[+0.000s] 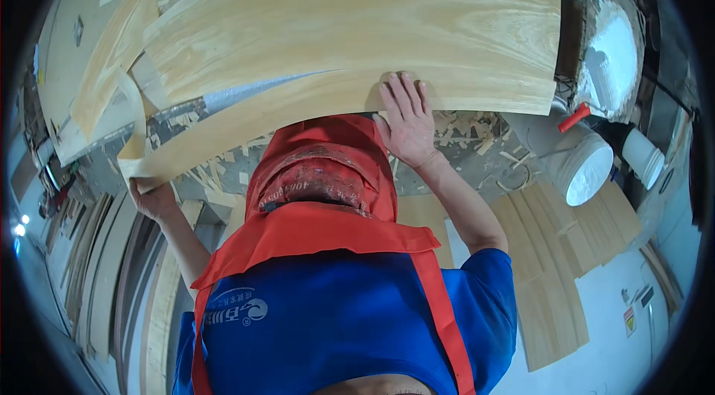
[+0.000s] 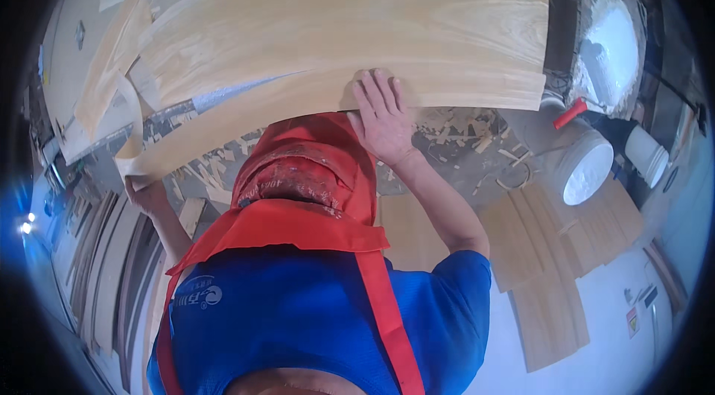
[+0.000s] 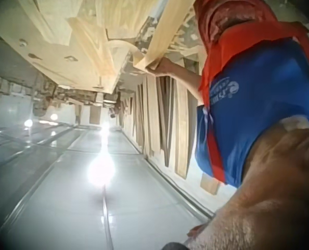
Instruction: Applying adhesive to a board using a roller and carefully laying wood veneer sheets on top.
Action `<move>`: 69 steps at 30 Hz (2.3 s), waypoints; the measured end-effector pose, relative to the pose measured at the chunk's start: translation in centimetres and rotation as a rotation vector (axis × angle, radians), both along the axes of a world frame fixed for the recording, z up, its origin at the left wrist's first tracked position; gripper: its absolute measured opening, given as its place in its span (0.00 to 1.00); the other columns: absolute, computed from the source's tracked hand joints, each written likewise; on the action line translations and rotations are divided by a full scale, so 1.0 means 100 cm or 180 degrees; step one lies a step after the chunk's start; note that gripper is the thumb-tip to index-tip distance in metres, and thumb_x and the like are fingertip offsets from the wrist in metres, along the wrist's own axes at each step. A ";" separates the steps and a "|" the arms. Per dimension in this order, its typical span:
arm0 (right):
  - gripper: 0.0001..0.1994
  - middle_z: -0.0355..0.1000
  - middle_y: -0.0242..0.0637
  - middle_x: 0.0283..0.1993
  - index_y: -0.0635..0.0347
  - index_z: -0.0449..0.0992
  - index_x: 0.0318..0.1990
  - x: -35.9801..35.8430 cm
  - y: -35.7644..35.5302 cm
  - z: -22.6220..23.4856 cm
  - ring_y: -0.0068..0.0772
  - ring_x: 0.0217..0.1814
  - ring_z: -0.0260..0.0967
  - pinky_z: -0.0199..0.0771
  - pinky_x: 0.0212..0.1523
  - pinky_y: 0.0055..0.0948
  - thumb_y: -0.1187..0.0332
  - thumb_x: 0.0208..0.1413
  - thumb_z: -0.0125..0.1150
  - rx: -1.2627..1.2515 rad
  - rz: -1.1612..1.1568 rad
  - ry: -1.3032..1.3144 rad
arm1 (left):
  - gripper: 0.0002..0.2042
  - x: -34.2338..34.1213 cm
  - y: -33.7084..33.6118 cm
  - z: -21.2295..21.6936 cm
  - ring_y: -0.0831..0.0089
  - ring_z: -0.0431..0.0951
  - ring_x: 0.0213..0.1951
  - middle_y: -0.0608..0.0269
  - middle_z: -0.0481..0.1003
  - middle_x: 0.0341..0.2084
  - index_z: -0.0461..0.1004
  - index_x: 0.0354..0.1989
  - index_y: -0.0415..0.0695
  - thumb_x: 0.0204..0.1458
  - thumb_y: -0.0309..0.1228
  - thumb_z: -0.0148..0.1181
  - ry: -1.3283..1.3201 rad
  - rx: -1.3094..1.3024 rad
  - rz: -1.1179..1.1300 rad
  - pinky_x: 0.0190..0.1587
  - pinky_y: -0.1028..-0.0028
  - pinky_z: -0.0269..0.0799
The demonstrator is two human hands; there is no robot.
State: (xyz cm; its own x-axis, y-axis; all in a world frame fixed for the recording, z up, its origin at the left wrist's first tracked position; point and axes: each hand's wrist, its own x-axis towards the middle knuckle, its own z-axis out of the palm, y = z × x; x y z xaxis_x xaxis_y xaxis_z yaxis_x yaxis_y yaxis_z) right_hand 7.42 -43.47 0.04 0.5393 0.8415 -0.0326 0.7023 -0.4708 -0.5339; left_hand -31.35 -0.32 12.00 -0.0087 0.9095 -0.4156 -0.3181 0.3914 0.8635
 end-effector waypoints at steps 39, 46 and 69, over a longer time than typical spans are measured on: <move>0.33 0.59 0.51 0.75 0.67 0.65 0.68 -0.139 0.193 0.016 0.55 0.80 0.49 0.43 0.79 0.54 0.54 0.60 0.59 -0.0174 0.0668 -0.0267 | 0.24 -0.158 0.164 -0.091 0.57 0.73 0.63 0.57 0.75 0.61 0.70 0.66 0.46 0.62 0.40 0.58 -0.0647 -0.0455 -0.0096 0.67 0.49 0.62; 0.36 0.59 0.50 0.75 0.68 0.65 0.68 -0.164 0.230 0.009 0.53 0.81 0.49 0.43 0.79 0.54 0.51 0.59 0.62 -0.0198 0.1031 -0.0329 | 0.24 -0.138 0.159 -0.099 0.56 0.73 0.63 0.58 0.76 0.60 0.70 0.65 0.47 0.62 0.40 0.59 -0.0789 -0.0520 -0.0067 0.68 0.50 0.62; 0.37 0.56 0.53 0.76 0.71 0.64 0.68 -0.202 0.285 0.009 0.52 0.82 0.46 0.41 0.80 0.54 0.53 0.59 0.63 -0.0121 0.1093 -0.0304 | 0.21 -0.172 0.275 -0.133 0.55 0.71 0.65 0.55 0.76 0.59 0.74 0.60 0.41 0.58 0.34 0.62 -0.0923 -0.0413 0.0060 0.68 0.49 0.64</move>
State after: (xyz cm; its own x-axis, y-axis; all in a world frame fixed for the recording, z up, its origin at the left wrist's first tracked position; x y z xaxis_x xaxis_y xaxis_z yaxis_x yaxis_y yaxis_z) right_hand -12.76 -14.97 0.89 0.2273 0.9733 -0.0304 0.8689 -0.2168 -0.4450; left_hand -48.57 27.20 -1.29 0.1105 0.8496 -0.5158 -0.5519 0.4841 0.6790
